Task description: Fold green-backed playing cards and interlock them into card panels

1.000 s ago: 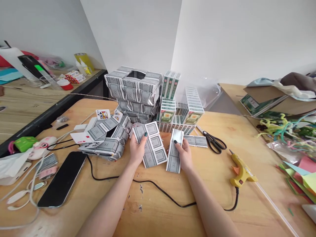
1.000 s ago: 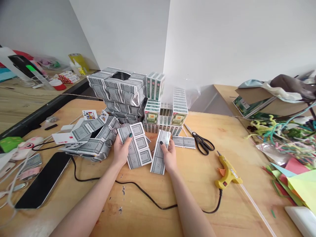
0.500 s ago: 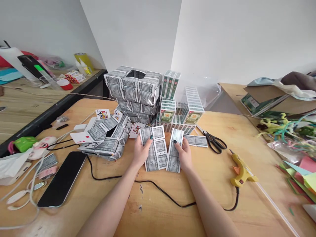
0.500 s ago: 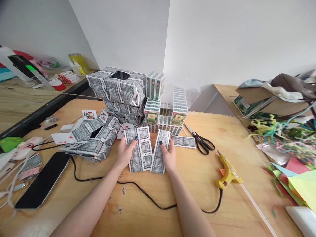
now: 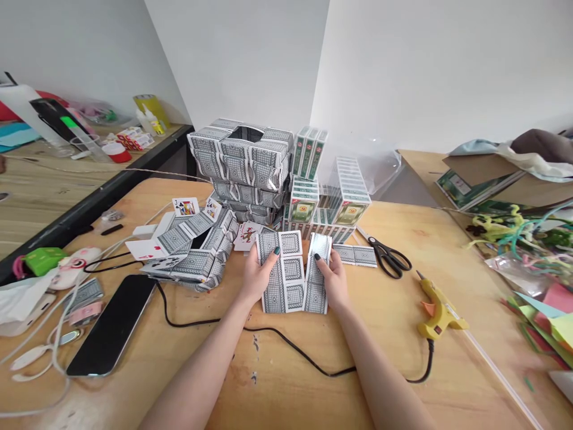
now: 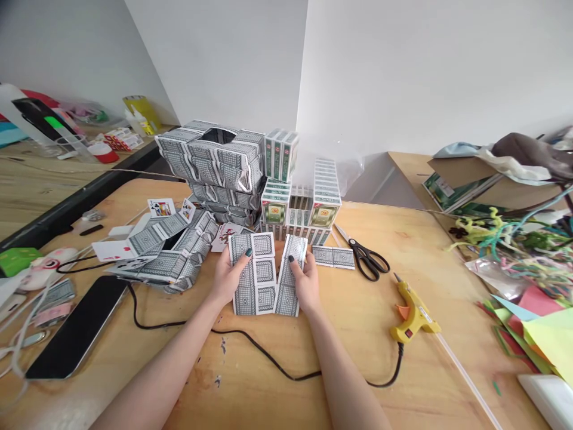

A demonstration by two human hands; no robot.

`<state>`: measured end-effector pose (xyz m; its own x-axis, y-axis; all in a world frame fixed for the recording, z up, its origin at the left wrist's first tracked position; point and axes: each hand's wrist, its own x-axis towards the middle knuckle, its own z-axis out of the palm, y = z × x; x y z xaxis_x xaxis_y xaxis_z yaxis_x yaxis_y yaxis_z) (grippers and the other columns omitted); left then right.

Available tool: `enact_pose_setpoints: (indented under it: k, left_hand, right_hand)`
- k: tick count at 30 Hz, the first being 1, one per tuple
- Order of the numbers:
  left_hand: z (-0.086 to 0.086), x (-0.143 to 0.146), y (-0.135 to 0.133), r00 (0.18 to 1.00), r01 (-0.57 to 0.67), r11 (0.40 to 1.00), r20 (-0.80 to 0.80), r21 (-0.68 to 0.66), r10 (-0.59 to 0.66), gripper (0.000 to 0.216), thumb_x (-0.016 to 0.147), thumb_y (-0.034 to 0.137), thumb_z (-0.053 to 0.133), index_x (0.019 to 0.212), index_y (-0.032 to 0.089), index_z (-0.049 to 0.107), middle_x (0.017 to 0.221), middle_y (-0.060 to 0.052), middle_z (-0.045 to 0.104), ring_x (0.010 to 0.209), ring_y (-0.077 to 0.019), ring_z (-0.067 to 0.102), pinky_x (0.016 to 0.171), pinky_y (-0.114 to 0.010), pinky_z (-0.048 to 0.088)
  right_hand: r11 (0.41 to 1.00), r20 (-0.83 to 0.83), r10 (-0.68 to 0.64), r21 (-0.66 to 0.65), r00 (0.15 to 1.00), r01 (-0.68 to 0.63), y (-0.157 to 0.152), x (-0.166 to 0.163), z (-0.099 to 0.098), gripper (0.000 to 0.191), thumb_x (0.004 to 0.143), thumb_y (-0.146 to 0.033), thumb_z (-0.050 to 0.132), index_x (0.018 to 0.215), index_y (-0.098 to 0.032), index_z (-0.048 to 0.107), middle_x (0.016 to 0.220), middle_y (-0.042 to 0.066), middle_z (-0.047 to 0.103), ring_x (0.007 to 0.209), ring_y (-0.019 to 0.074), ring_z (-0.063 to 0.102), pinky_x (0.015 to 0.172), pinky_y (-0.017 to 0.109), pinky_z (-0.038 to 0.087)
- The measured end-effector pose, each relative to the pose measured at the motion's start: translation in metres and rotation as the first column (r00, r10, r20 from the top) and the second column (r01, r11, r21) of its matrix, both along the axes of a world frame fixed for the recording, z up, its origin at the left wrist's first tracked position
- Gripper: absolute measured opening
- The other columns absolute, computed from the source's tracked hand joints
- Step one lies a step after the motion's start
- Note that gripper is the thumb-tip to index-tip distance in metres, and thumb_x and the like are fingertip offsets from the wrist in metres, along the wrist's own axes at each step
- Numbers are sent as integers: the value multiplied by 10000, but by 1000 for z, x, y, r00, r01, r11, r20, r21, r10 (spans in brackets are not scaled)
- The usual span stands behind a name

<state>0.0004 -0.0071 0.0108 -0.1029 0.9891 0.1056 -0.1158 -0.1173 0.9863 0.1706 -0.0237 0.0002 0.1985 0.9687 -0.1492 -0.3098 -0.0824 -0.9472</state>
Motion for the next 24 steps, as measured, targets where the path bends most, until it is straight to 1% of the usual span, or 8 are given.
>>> enact_pose_setpoints:
  k: [3,8,13,17,20,24]
  left_hand:
    - [0,0,0,1000,14,1000,-13,-6,-14,292,749,331,608,991,183,541,1127,-84,615,1025,-226,580,853,-361,465]
    - [1,1,1,999,-14,1000,-49,0,14,299,737,331,619,988,184,550,1078,-76,637,993,-220,593,864,-369,459]
    - [1,1,0,998,-11,1000,-63,-4,11,296,747,332,611,996,185,546,1080,-81,633,1001,-223,588,863,-370,460]
    - [0,1,1,998,-14,1000,-60,0,14,281,741,333,619,967,182,549,1036,-76,643,992,-224,591,862,-375,462]
    - [0,0,2,996,-12,1000,-84,12,13,274,737,337,621,954,182,556,1013,-75,646,990,-226,591,862,-376,464]
    - [1,0,1,991,-6,999,-134,43,12,289,744,337,614,981,182,553,1009,-75,643,991,-223,587,877,-381,456]
  right_hand:
    - [1000,-13,9,5,1000,-9,0,0,1,361,687,-369,647,1007,-255,525,965,17,670,844,222,630,733,342,498]
    - [1000,-20,7,7,1000,-7,0,-1,2,363,679,-376,656,997,-255,530,968,20,669,869,228,624,747,347,498]
    - [999,-42,36,30,999,-34,-2,-1,3,331,711,-359,636,1006,-264,522,993,15,659,875,223,624,746,348,500]
    - [999,-36,27,40,999,-26,-3,-1,3,334,714,-350,637,1013,-266,517,989,10,660,867,219,628,748,344,499]
    - [999,-35,26,38,999,-24,-2,-2,4,340,705,-358,645,1005,-263,516,980,11,664,874,224,627,749,348,501]
    - [999,-29,35,33,999,-34,-2,-2,5,357,695,-370,652,1009,-264,520,971,15,667,913,235,617,780,369,497]
